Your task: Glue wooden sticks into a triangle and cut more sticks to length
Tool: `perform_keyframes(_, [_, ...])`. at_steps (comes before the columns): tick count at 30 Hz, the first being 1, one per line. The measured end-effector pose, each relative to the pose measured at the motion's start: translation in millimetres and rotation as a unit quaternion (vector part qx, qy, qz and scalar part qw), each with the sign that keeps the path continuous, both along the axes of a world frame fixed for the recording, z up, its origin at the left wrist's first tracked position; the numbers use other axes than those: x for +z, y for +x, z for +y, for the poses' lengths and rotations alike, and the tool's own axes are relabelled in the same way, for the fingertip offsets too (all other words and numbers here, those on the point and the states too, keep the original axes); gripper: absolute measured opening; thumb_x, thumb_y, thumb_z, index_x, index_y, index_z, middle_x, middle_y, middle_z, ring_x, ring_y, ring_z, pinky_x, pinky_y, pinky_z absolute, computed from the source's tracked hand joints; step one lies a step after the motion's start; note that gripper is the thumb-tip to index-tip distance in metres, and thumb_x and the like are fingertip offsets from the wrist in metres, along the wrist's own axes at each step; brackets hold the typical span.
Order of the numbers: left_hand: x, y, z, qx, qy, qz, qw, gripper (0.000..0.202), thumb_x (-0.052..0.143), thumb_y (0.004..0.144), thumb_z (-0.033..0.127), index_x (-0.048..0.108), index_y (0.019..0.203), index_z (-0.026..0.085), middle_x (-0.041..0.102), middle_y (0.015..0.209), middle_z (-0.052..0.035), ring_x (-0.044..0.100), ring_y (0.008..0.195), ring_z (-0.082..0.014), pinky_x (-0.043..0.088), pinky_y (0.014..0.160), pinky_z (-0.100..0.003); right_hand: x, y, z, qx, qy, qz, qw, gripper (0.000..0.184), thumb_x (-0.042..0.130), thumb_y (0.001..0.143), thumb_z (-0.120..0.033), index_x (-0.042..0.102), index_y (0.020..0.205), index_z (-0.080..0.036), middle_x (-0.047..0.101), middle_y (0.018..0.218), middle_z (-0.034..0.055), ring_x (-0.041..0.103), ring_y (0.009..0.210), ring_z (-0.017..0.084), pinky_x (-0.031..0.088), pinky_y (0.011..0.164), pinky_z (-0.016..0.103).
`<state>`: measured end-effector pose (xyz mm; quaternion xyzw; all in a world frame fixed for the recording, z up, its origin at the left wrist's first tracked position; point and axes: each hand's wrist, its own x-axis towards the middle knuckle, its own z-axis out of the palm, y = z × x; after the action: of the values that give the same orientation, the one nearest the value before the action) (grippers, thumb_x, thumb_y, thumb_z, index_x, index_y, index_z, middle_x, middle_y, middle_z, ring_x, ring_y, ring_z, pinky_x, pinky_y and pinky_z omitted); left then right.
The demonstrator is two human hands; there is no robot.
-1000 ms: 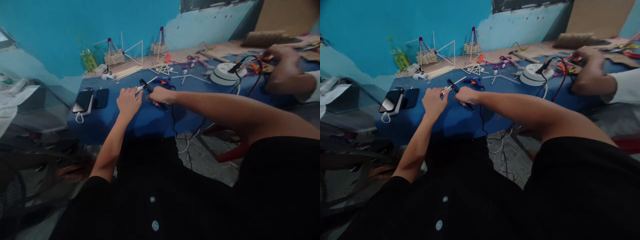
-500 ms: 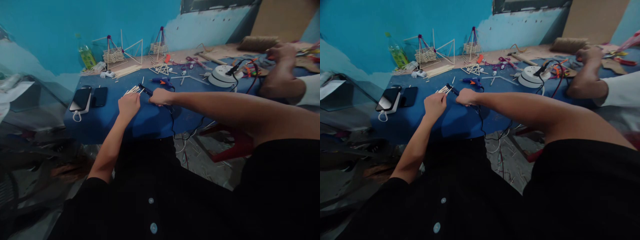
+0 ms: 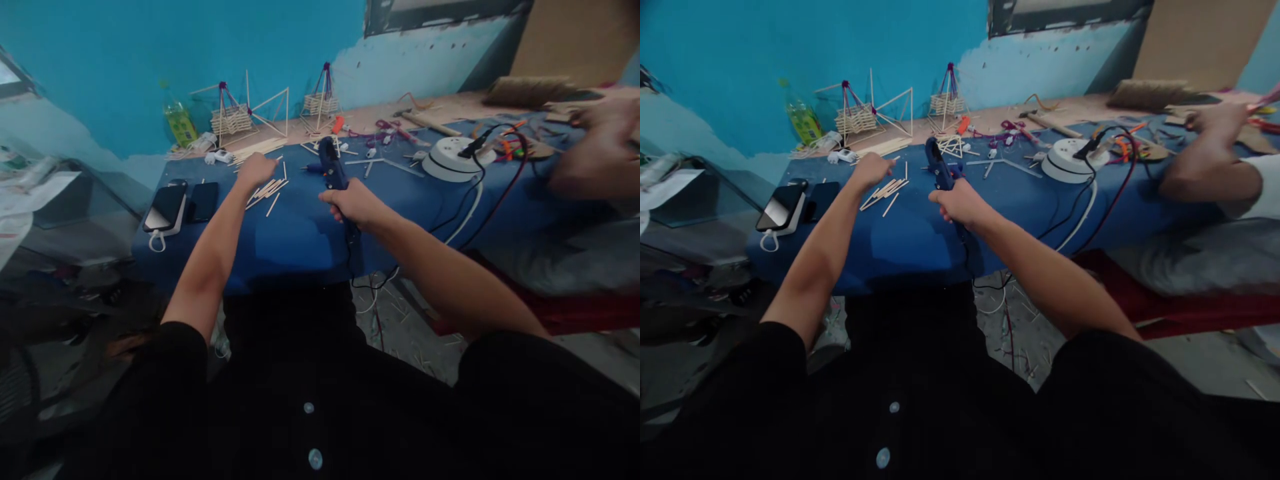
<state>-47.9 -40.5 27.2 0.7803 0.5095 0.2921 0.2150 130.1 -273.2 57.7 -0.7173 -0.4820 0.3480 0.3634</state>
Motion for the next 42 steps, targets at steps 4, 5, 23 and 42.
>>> perform_keyframes(4, [6.3,36,37,0.016,-0.101,0.036,0.994,0.027,0.09,0.077,0.014,0.069,0.061,0.018,0.063,0.061,-0.0111,0.071,0.084,-0.0319,0.054,0.095,-0.05,-16.2,10,-30,-0.032,-0.006,0.067,0.997,0.031,0.066,0.103,-0.028,0.05,0.077,-0.022,0.054,0.065,0.0019,0.049,0.056,0.013,0.043,0.055,0.029])
perform_keyframes(5, [4.6,43,41,0.018,-0.108,0.029,0.994,0.026,0.091,0.074,0.01,0.069,0.061,0.017,0.065,0.063,-0.0116,0.072,0.085,-0.0324,0.055,0.095,-0.051,-21.3,13,-36,-0.043,-0.009,0.086,0.995,0.029,0.067,0.102,-0.028,0.05,0.078,-0.022,0.054,0.065,0.0014,0.05,0.056,0.013,0.043,0.055,0.028])
perform_keyframes(23, [27.4,25,-84,-0.147,-0.147,-0.318,0.925,0.026,0.076,0.082,0.018,0.058,0.065,0.021,0.033,0.051,0.009,0.025,0.046,-0.0052,0.015,0.05,-0.026,-37.4,4,-5,-0.065,0.248,0.249,0.934,0.022,0.085,0.077,-0.036,0.073,0.086,-0.02,0.068,0.077,0.0023,0.055,0.057,0.012,0.051,0.056,0.03])
perform_keyframes(42, [-56.3,7,-130,-0.208,-0.095,-0.389,0.892,0.054,0.062,0.103,0.08,0.058,0.094,0.026,0.035,0.064,0.0077,0.029,0.053,-0.0114,0.027,0.053,-0.026,-25.6,-18,43,0.011,0.286,0.157,0.945,0.016,0.084,0.085,-0.023,0.069,0.085,-0.02,0.067,0.079,0.0028,0.061,0.067,0.015,0.055,0.07,0.035])
